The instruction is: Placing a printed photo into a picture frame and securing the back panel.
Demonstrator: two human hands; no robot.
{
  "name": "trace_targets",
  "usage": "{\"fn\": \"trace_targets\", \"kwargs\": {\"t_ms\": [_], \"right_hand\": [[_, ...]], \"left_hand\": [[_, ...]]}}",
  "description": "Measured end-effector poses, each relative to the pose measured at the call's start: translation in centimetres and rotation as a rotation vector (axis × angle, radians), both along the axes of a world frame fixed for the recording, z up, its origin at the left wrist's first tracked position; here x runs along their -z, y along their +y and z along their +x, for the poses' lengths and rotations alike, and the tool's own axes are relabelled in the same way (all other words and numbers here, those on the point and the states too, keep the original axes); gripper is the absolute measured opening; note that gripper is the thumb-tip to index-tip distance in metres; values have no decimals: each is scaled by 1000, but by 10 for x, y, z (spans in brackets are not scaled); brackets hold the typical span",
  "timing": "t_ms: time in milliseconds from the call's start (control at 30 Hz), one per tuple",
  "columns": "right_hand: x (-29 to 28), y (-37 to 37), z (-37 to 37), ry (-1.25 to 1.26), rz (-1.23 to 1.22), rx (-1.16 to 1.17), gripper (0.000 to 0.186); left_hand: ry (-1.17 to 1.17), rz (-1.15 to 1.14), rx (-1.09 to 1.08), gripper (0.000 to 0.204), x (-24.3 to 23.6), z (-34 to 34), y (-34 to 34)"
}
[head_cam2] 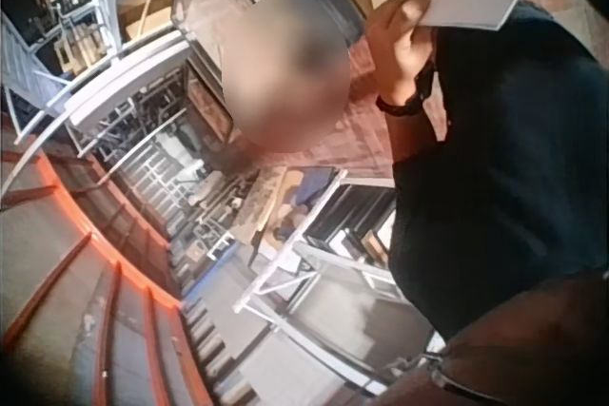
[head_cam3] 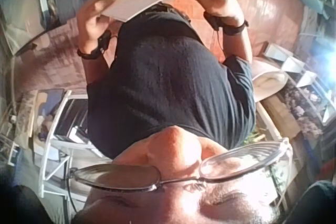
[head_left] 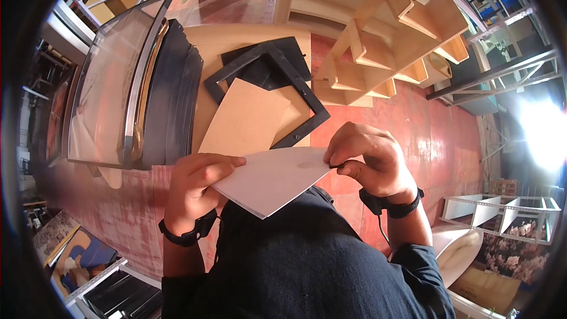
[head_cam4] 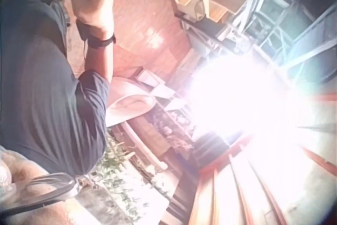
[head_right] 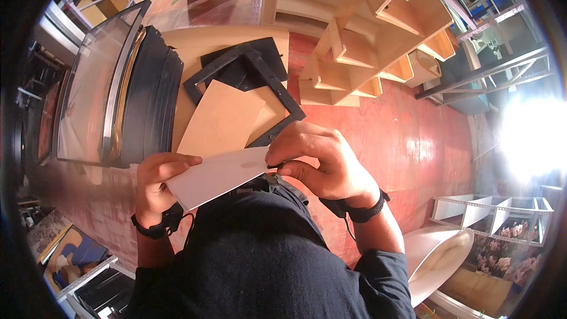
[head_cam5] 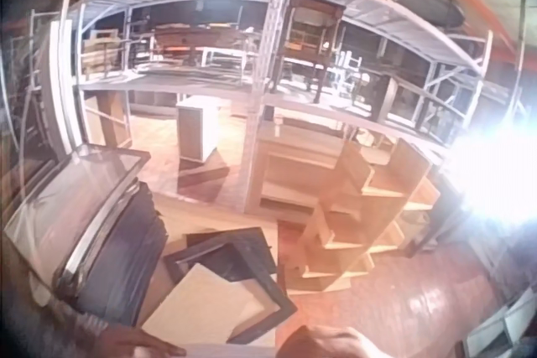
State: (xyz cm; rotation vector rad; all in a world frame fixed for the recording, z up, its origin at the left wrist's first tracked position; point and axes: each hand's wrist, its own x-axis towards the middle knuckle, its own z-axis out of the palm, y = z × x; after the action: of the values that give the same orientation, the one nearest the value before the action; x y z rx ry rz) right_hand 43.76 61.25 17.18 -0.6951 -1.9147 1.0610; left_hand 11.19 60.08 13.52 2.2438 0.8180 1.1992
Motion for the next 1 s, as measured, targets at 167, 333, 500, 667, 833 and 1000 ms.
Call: {"fn": "trace_targets", "kwargs": {"t_ms": [167,333,500,667,833,1000], "right_hand": [[10,-2,-17,197,40,55,9],[15,0,-41,239,-162,266,9],[48,15,-58,202,-235,393,14],[107,25,-72,208,-378,554,15],[128,17,-83,190,-421,600,15],[156,17,-84,106,-373,644,14]], "left_hand": [[17,-119,-86,35,12,-28,-10],[-45,-199,-366,19,26,-58,-25],[-213,-298,-603,26,42,-78,-23],[-163,-223,-648,21,51,-85,-13],[-151,-236,-667,20,58,-83,-5],[-126,-262,-650,20,62,-82,1]]}}
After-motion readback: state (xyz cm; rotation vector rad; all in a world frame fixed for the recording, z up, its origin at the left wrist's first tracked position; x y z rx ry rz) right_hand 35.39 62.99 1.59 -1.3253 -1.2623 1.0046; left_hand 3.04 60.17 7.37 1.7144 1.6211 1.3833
